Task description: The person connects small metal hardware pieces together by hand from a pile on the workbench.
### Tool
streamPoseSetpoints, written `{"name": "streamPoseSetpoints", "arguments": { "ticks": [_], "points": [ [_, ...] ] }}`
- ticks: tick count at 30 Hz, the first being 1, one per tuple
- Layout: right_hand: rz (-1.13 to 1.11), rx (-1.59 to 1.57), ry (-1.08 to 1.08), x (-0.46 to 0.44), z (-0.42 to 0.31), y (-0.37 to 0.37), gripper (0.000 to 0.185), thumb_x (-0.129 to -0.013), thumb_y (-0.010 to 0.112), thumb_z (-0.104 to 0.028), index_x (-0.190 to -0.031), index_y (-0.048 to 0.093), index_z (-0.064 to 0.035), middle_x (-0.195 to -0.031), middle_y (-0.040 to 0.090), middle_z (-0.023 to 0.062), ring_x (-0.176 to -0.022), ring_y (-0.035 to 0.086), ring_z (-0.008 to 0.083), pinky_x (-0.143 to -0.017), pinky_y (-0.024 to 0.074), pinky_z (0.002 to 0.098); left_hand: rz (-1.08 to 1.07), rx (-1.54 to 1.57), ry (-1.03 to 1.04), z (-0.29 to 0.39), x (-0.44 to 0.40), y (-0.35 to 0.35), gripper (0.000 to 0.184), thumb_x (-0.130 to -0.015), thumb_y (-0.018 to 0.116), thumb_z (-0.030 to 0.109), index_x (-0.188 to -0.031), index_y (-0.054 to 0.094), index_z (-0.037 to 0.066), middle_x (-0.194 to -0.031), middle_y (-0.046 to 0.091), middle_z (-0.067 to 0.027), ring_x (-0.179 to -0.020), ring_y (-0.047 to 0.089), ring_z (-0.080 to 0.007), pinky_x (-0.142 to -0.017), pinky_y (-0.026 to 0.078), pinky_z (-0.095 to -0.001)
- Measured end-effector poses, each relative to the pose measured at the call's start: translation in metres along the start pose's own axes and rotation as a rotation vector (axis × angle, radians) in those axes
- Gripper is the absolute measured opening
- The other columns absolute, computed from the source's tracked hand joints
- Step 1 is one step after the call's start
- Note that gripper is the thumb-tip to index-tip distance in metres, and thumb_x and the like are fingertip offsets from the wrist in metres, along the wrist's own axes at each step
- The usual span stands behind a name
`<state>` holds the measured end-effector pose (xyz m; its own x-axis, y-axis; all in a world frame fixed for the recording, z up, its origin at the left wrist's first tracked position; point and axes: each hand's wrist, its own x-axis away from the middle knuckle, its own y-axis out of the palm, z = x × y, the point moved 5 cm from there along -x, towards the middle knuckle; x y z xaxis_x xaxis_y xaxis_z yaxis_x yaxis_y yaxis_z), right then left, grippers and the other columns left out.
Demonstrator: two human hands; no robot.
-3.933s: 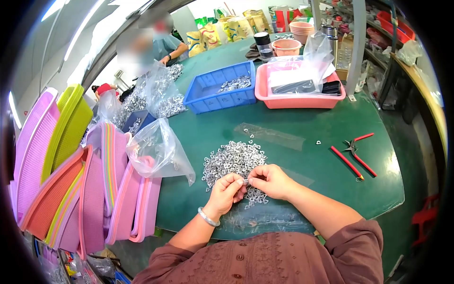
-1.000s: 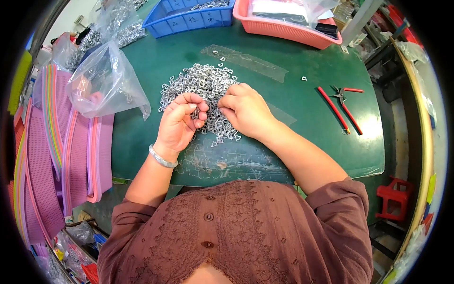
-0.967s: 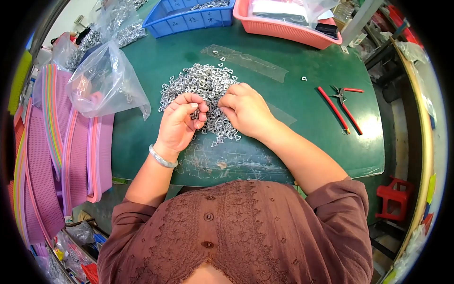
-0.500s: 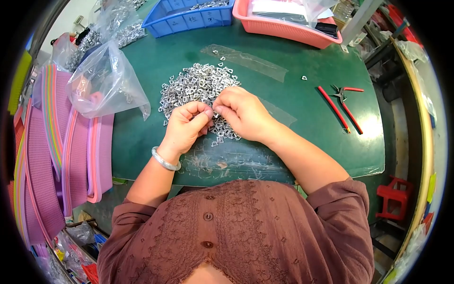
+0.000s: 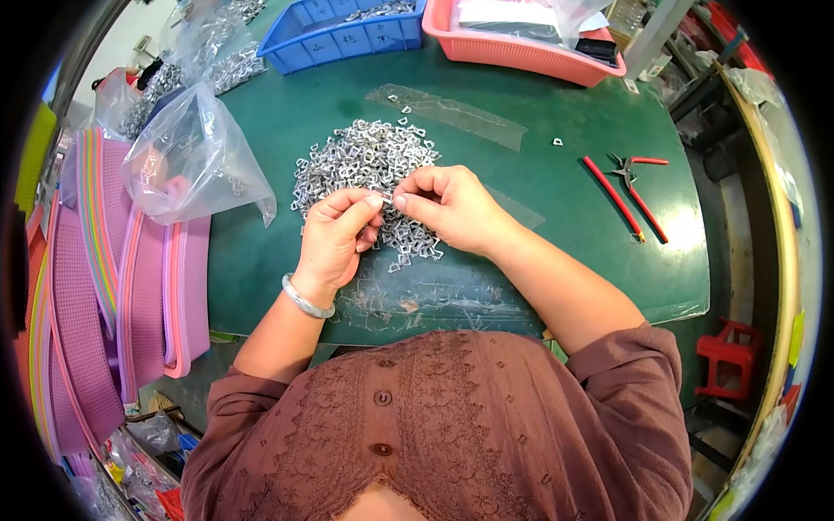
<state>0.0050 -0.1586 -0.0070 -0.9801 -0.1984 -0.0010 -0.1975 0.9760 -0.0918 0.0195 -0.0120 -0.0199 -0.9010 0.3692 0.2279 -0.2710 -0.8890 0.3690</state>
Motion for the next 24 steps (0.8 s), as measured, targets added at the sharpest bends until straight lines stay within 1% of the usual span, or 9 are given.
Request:
{"name": "streamPoseSetpoints", "arguments": {
  "ticks": [3, 6, 7, 12, 15, 16, 19, 24],
  "points": [
    [0.017, -0.067, 0.028, 0.0002, 0.0013, 0.0010, 0.014, -0.080, 0.059, -0.014, -0.082, 0.061, -0.0008, -0.067, 0.053, -0.0042, -0.060, 0.043, 0.0028, -0.054, 0.0372, 0.0195, -0.014, -0.022, -0.007, -0.0001, 0.0006, 0.0006, 0.004, -0.080, 0.058, 0.007, -0.080, 0.060, 0.004, -0.064, 0.055, -0.0005, -0.050, 0.047, -0.0048, -0.041, 0.033, -0.0158],
    [-0.025, -0.083, 0.129, 0.0015, 0.0002, -0.0007, 0.012, -0.082, 0.057, -0.011, -0.085, 0.058, 0.0003, -0.078, 0.056, -0.0012, -0.072, 0.049, 0.0046, -0.066, 0.0406, 0.0198, -0.044, -0.019, -0.010, 0.0007, 0.0012, 0.0018, 0.005, -0.078, 0.060, 0.008, -0.080, 0.062, 0.004, -0.064, 0.056, -0.0003, -0.052, 0.048, -0.0046, -0.045, 0.037, -0.0158],
    [-0.029, -0.100, 0.127, 0.0015, 0.0005, -0.0009, 0.012, -0.081, 0.057, -0.011, -0.085, 0.058, 0.0002, -0.078, 0.056, -0.0011, -0.072, 0.049, 0.0047, -0.066, 0.0406, 0.0198, -0.056, -0.015, -0.009, 0.0009, 0.0012, 0.0022, 0.005, -0.077, 0.061, 0.008, -0.080, 0.062, 0.004, -0.065, 0.057, -0.0002, -0.053, 0.049, -0.0046, -0.047, 0.039, -0.0159],
    [-0.041, -0.156, 0.126, 0.0010, 0.0035, -0.0007, 0.012, -0.081, 0.058, -0.011, -0.085, 0.058, -0.0001, -0.078, 0.056, -0.0009, -0.072, 0.049, 0.0049, -0.067, 0.0406, 0.0198, -0.057, -0.044, 0.014, 0.0011, 0.0013, 0.0020, 0.006, -0.078, 0.061, 0.009, -0.080, 0.062, 0.003, -0.066, 0.057, -0.0006, -0.054, 0.050, -0.0046, -0.047, 0.039, -0.0165],
    [0.003, -0.170, 0.053, 0.0008, 0.0012, 0.0002, 0.014, -0.080, 0.059, -0.016, -0.082, 0.061, -0.0016, -0.069, 0.054, -0.0039, -0.062, 0.044, 0.0024, -0.054, 0.0371, 0.0183, -0.065, -0.047, 0.017, 0.0017, 0.0018, 0.0032, 0.007, -0.079, 0.060, 0.010, -0.080, 0.062, 0.003, -0.066, 0.057, -0.0007, -0.054, 0.049, -0.0047, -0.047, 0.039, -0.0164],
    [0.007, -0.165, 0.060, 0.0010, 0.0014, -0.0001, 0.014, -0.080, 0.060, -0.016, -0.082, 0.061, -0.0016, -0.069, 0.054, -0.0039, -0.062, 0.044, 0.0024, -0.054, 0.0371, 0.0182, -0.068, -0.045, 0.016, 0.0019, 0.0020, 0.0037, 0.007, -0.079, 0.060, 0.010, -0.081, 0.061, 0.004, -0.066, 0.057, -0.0007, -0.054, 0.049, -0.0048, -0.046, 0.038, -0.0163],
    [0.014, -0.157, 0.078, 0.0012, 0.0024, -0.0015, 0.014, -0.080, 0.060, -0.015, -0.082, 0.061, -0.0015, -0.069, 0.054, -0.0038, -0.062, 0.045, 0.0025, -0.054, 0.0373, 0.0181, -0.039, -0.014, -0.046, 0.0004, 0.0025, 0.0035, 0.007, -0.082, 0.055, 0.009, -0.080, 0.060, 0.004, -0.063, 0.055, -0.0005, -0.049, 0.046, -0.0049, -0.041, 0.033, -0.0150],
    [0.007, -0.159, 0.055, 0.0013, 0.0017, -0.0010, 0.014, -0.080, 0.059, -0.015, -0.082, 0.060, -0.0013, -0.071, 0.055, -0.0035, -0.064, 0.045, 0.0029, -0.056, 0.0380, 0.0187, -0.058, -0.016, -0.082, 0.0002, 0.0026, 0.0040, 0.009, -0.083, 0.054, 0.011, -0.080, 0.060, 0.005, -0.064, 0.055, -0.0009, -0.048, 0.046, -0.0053, -0.041, 0.032, -0.0150]
  ]
}}
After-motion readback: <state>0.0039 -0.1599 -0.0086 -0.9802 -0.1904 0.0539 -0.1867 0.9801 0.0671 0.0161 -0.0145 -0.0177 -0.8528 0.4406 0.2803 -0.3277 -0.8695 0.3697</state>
